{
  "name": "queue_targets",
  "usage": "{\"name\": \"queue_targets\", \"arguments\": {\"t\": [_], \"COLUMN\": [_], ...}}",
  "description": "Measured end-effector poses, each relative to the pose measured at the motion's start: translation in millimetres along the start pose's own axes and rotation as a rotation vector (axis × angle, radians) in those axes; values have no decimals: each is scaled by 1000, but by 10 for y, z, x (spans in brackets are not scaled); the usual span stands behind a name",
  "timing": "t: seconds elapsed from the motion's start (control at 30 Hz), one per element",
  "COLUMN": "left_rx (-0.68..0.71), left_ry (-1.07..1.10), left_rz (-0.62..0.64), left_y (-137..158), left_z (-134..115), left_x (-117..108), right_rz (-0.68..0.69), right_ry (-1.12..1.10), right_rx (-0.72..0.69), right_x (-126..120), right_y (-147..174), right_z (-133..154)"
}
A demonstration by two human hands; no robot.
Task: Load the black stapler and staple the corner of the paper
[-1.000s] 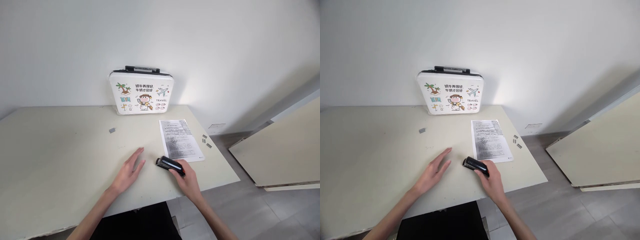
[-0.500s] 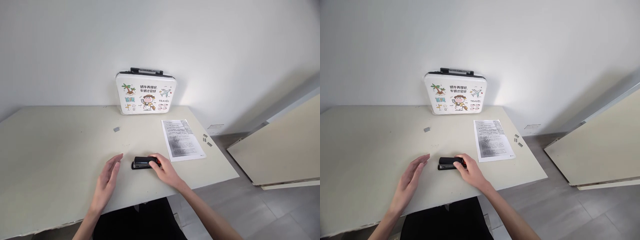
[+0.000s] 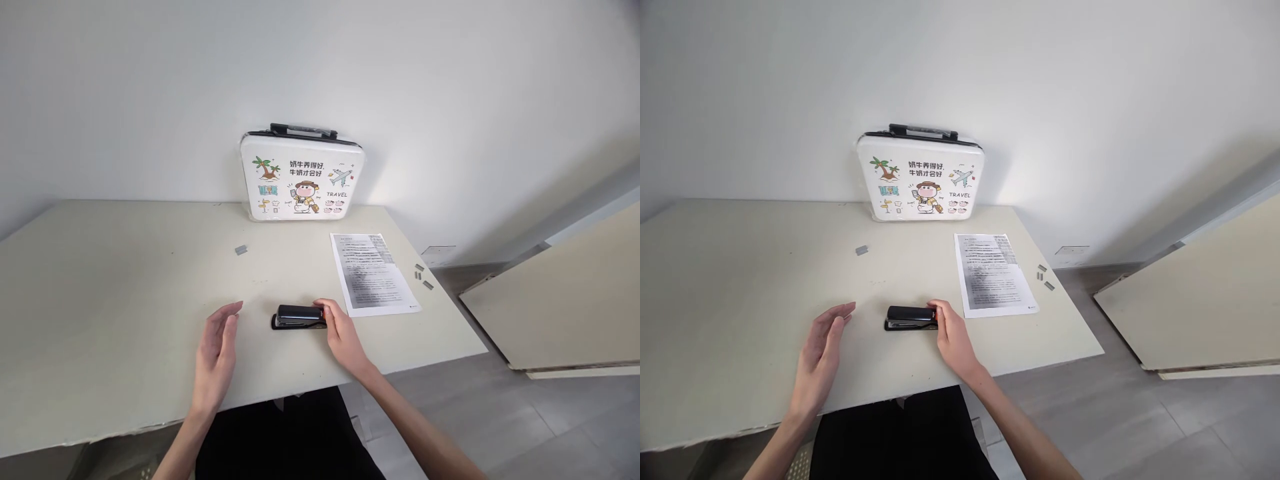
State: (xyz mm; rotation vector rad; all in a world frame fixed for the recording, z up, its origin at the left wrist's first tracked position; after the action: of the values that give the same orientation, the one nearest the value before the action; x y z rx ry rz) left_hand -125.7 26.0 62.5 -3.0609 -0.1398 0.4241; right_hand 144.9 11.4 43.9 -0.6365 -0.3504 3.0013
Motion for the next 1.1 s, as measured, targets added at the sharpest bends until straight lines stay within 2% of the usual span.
{"name": "queue_targets", "arguments": {"t": [0.13,0.37,0.47,0.6,0.67,0.73,0.83,0.9,1.0,1.1], "left_rx": [9,5,0,-32,-78,-160,-374,-477,-467,-425], "left_ry": [15,25,31,81,223,443,707,758,721,722], "left_rz": [-36,-27,-15,2,8,44,162,247,331,354], "left_y": [10,13,32,78,91,93,120,152,151,135], "left_z": [25,52,53,78,112,157,232,240,187,154], "left_x": [-48,-49,-35,19,68,168,407,532,602,617], "right_rz": [4,14,68,41,29,4,-49,-42,26,70], "right_ry": [12,27,74,104,102,116,187,256,369,438], "right_rx": [8,14,-13,-69,-153,-313,-587,-703,-745,-738], "right_x": [9,-10,42,24,2,-36,-88,-66,18,62], "right_y": [14,6,4,57,108,182,334,416,470,492], "right_z": [-28,41,89,171,304,538,916,1069,1123,1097]}}
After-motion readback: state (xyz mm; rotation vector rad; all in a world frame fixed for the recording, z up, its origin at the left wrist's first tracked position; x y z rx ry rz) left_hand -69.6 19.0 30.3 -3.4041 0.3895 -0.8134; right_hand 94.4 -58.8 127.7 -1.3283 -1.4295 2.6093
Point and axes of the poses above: each hand's wrist, its own y-axis away from the middle knuckle, its own x-axis out of the palm, z = x × y, the point moved 10 cm from there along -y, towards the middle knuckle, and after that the axes turned 4 degrees about z, right-handed, at the moved point
